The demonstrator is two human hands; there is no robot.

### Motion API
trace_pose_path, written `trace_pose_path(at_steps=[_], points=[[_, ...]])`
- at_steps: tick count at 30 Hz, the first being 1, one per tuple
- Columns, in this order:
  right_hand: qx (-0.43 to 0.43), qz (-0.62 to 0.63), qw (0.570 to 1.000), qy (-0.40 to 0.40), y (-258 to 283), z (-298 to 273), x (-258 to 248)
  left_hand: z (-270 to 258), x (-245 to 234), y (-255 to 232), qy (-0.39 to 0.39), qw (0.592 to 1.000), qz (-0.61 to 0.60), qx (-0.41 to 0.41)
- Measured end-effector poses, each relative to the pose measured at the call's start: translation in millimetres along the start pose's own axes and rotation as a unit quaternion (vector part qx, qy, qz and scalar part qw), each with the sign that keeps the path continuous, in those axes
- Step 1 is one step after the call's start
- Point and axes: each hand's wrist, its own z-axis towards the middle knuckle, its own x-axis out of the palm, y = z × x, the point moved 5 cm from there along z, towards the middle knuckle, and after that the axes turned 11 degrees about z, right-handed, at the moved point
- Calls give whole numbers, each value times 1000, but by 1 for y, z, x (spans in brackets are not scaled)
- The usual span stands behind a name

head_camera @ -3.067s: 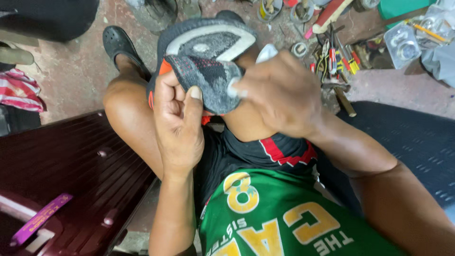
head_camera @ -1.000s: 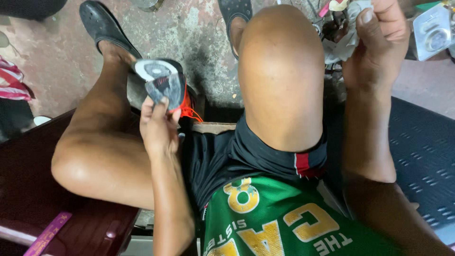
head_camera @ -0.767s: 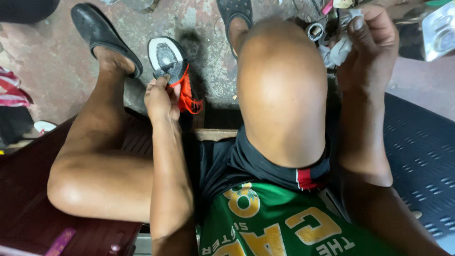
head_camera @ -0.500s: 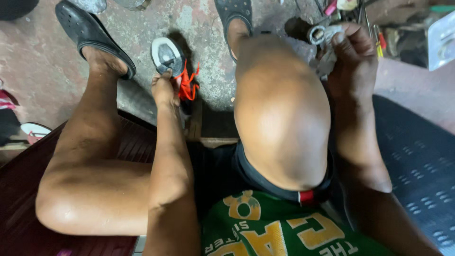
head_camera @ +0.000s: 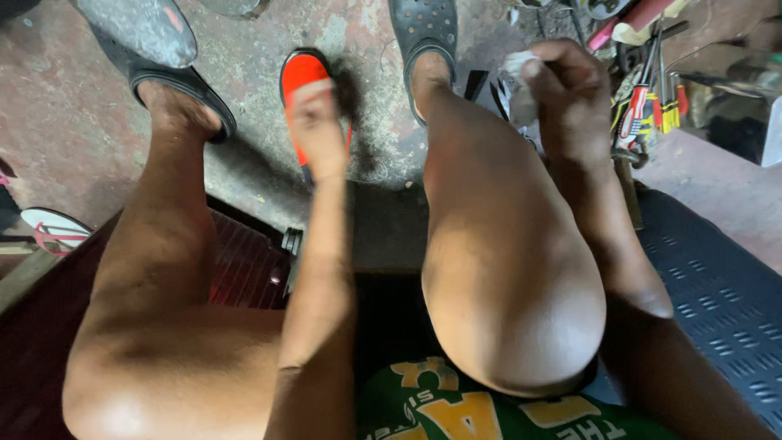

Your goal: The person cleans a black and orange sneaker by hand. They wipe the sole and upper with a white cloth, then use a small brush to scrub the sole and edges. The person repeatedly wipes and scrubs the shoe throughout the clip.

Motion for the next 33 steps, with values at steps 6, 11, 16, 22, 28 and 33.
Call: trace_pose_path(at_steps=[6,11,16,22,28,33], points=[[-10,-102,989,106,-19,37,36,-17,107,-87,315,883,-291,-193],[10,-109,988,111,-36,63,44,-3,122,-85,264,895,-287,-215],[-43,-188,974,119,-41,76,60,6,129,-59,198,881,-330,-277],[-174,-337,917,125,-41,83,73,7,121,-36,150,860,-354,-335],[0,-95,980,172,-61,97,78,30,95,4,189,909,-266,-260],[21,-102,981,165,-64,105,79,87,57,11,-29,994,-99,-27]])
